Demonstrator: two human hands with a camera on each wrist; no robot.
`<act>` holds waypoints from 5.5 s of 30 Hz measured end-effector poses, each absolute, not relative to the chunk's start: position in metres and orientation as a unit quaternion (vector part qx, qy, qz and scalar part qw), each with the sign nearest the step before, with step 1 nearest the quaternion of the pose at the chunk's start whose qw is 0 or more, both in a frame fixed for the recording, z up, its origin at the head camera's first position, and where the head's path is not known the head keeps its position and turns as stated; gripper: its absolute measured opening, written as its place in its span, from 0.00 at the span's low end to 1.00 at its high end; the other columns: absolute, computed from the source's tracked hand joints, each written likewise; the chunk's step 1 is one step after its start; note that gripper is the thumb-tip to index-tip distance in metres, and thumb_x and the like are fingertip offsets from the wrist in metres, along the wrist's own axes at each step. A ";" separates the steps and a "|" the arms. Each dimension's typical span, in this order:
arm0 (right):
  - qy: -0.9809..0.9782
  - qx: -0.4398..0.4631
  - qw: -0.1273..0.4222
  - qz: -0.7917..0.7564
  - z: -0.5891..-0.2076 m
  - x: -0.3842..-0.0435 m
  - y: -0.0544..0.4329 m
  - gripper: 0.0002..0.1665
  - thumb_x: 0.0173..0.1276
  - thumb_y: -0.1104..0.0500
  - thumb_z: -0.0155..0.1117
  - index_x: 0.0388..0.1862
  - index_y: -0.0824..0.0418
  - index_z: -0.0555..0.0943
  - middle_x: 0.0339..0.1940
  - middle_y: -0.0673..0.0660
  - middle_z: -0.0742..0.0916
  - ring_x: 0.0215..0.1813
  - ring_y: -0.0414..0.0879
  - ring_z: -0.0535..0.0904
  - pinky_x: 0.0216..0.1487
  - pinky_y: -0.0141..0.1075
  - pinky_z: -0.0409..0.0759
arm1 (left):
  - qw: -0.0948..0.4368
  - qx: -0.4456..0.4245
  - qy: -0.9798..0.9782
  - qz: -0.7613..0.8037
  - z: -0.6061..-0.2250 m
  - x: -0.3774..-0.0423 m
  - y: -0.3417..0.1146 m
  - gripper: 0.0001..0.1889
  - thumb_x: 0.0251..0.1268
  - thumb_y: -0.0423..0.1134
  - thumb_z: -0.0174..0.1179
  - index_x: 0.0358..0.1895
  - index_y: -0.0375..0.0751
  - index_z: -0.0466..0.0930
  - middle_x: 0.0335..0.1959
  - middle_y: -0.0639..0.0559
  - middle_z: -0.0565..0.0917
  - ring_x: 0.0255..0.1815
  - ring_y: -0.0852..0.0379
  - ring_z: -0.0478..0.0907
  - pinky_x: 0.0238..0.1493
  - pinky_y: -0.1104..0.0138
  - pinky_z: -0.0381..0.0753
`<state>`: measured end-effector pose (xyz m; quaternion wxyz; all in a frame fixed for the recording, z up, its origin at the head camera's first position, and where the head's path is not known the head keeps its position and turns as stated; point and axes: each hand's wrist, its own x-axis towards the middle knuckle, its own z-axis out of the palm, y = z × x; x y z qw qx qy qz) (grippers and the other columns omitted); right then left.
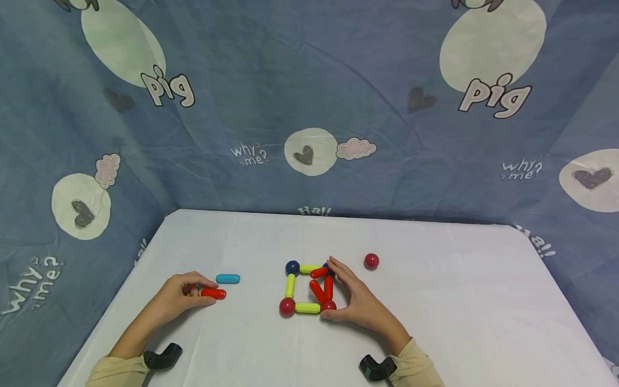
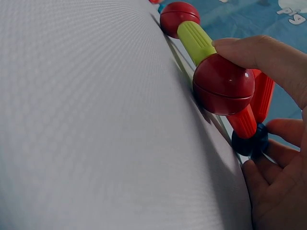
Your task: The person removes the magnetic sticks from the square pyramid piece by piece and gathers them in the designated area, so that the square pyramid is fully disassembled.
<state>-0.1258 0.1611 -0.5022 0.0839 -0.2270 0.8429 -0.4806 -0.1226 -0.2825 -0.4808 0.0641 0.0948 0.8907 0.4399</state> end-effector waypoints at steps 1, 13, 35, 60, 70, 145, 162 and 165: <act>0.843 -0.227 0.084 -0.480 -0.502 -0.126 0.161 0.64 0.52 0.46 0.85 0.83 0.54 0.61 0.85 0.55 0.63 0.85 0.55 0.58 0.77 0.57 0.63 | 0.062 0.095 0.891 0.440 -0.481 -0.123 -0.282 0.16 0.54 0.36 0.78 0.46 0.37 0.90 0.30 0.50 0.80 0.23 0.66 0.70 0.27 0.71 0.71; 0.844 -0.226 0.084 -0.480 -0.502 -0.125 0.161 0.64 0.51 0.46 0.85 0.83 0.53 0.61 0.85 0.55 0.63 0.85 0.55 0.59 0.77 0.56 0.63 | 0.057 0.088 0.891 0.441 -0.481 -0.122 -0.281 0.16 0.54 0.37 0.79 0.46 0.37 0.89 0.28 0.51 0.79 0.23 0.66 0.70 0.27 0.71 0.71; 0.844 -0.229 0.085 -0.478 -0.502 -0.125 0.162 0.63 0.52 0.47 0.85 0.83 0.54 0.60 0.85 0.55 0.63 0.85 0.55 0.59 0.78 0.49 0.65 | 0.013 0.119 0.888 0.444 -0.443 -0.123 -0.246 0.21 0.54 0.43 0.79 0.52 0.45 0.88 0.38 0.45 0.86 0.24 0.65 0.72 0.24 0.70 0.71; 0.839 -0.248 0.073 -0.479 -0.503 -0.126 0.164 0.62 0.55 0.47 0.84 0.83 0.57 0.60 0.85 0.59 0.63 0.84 0.61 0.60 0.75 0.61 0.64 | 0.096 0.295 0.852 0.421 -0.418 -0.143 -0.093 0.19 0.58 0.41 0.77 0.52 0.41 0.88 0.46 0.48 0.87 0.45 0.51 0.83 0.40 0.65 0.84; 0.837 -0.248 0.070 -0.482 -0.503 -0.125 0.165 0.62 0.54 0.48 0.84 0.83 0.56 0.61 0.85 0.57 0.63 0.84 0.58 0.59 0.76 0.57 0.65 | 0.104 0.291 0.875 0.372 -0.431 -0.138 -0.078 0.16 0.59 0.40 0.76 0.50 0.43 0.90 0.44 0.54 0.85 0.45 0.55 0.85 0.45 0.69 0.79; 0.839 -0.244 0.084 -0.478 -0.501 -0.125 0.163 0.63 0.53 0.46 0.84 0.83 0.55 0.60 0.85 0.55 0.62 0.85 0.57 0.58 0.77 0.61 0.62 | 0.154 0.262 0.823 0.480 -0.429 -0.144 -0.093 0.06 0.60 0.35 0.75 0.40 0.43 0.91 0.38 0.50 0.91 0.34 0.63 0.85 0.40 0.73 0.84; 0.847 -0.231 0.097 -0.470 -0.501 -0.125 0.161 0.64 0.52 0.45 0.84 0.83 0.53 0.60 0.86 0.54 0.62 0.85 0.55 0.58 0.77 0.57 0.63 | 0.090 0.182 0.844 0.497 -0.426 -0.147 -0.139 0.07 0.57 0.31 0.76 0.38 0.42 0.90 0.41 0.46 0.90 0.36 0.58 0.89 0.41 0.70 0.87; 0.847 -0.231 0.096 -0.470 -0.501 -0.125 0.161 0.64 0.52 0.45 0.85 0.83 0.53 0.60 0.86 0.54 0.62 0.85 0.55 0.58 0.77 0.57 0.62 | 0.060 0.167 0.856 0.486 -0.428 -0.149 -0.151 0.08 0.56 0.30 0.76 0.38 0.42 0.90 0.40 0.46 0.90 0.36 0.58 0.89 0.40 0.70 0.87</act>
